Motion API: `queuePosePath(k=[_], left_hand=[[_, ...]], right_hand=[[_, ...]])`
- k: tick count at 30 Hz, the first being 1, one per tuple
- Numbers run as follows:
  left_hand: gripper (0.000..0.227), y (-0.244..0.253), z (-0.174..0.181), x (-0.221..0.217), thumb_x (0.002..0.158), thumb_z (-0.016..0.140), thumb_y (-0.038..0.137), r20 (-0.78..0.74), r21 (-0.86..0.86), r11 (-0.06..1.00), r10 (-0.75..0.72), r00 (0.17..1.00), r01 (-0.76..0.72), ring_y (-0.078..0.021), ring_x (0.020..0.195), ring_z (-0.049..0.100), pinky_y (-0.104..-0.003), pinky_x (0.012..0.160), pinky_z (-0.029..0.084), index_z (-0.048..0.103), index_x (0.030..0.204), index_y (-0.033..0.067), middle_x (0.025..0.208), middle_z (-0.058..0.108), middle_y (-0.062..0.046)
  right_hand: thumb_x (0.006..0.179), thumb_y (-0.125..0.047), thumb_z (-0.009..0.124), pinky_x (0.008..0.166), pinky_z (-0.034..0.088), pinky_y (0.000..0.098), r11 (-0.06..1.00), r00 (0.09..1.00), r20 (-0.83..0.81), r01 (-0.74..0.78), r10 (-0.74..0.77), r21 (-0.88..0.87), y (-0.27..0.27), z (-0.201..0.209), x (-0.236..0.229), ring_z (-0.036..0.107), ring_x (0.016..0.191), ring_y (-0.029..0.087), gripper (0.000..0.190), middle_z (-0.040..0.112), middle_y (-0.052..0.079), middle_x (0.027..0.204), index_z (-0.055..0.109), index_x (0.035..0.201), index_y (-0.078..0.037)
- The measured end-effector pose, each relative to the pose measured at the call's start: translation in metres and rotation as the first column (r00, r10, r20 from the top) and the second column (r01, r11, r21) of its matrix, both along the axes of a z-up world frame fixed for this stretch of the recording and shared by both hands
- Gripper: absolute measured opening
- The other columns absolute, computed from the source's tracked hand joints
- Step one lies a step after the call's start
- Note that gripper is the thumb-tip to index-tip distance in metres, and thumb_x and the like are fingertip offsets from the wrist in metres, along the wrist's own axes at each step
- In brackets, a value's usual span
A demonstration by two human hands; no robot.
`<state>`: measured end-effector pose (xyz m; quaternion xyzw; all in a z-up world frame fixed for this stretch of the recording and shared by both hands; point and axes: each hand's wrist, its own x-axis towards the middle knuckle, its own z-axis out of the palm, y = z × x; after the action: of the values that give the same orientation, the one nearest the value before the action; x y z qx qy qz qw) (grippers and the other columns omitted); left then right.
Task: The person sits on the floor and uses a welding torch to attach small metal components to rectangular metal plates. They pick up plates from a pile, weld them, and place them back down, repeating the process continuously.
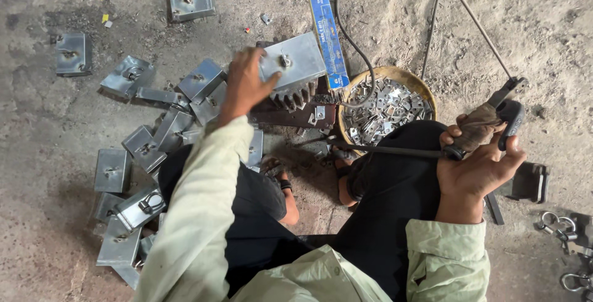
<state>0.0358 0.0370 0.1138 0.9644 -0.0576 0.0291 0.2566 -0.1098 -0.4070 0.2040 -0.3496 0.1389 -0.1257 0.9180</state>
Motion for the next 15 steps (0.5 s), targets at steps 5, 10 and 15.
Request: queuePosePath(k=[5, 10, 15], left_hand=[[0.031, -0.091, -0.057, -0.057, 0.097, 0.065, 0.033, -0.123, -0.046, 0.975, -0.223, 0.967, 0.219, -0.0324, 0.097, 0.073, -0.046, 0.087, 0.057, 0.068, 0.114, 0.0071, 0.111, 0.072, -0.014], [0.038, -0.138, -0.135, -0.075, 0.095, 0.063, 0.034, -0.273, 0.118, 0.992, 0.078, 0.959, -0.047, -0.0418, 0.094, 0.071, -0.052, 0.081, 0.057, 0.064, 0.122, 0.0075, 0.119, 0.068, -0.019], [0.045, -0.161, -0.172, -0.057, 0.094, 0.067, 0.044, -0.278, 0.258, 0.934, 0.317, 0.907, -0.248, -0.0385, 0.093, 0.072, -0.051, 0.072, 0.059, 0.061, 0.119, 0.0069, 0.124, 0.063, -0.017]], right_hand=[[0.095, -0.052, 0.064, 0.078, 0.047, 0.0355, 1.000, 1.000, -0.018, 0.016, -0.016, -0.011, 0.003, 0.003, -0.005, 0.055, 0.086, 0.023, 0.072, 0.057, 0.013, 0.111, 0.054, 0.145, 0.000], [0.095, -0.051, 0.063, 0.079, 0.047, 0.0361, 1.000, 1.000, -0.020, 0.017, -0.018, -0.009, 0.006, 0.011, -0.007, 0.056, 0.090, 0.024, 0.071, 0.057, 0.014, 0.116, 0.052, 0.146, -0.003], [0.095, -0.051, 0.062, 0.081, 0.047, 0.0360, 1.000, 1.000, -0.021, 0.024, -0.024, 0.006, 0.007, 0.014, -0.013, 0.055, 0.090, 0.024, 0.070, 0.057, 0.015, 0.112, 0.050, 0.145, -0.003]])
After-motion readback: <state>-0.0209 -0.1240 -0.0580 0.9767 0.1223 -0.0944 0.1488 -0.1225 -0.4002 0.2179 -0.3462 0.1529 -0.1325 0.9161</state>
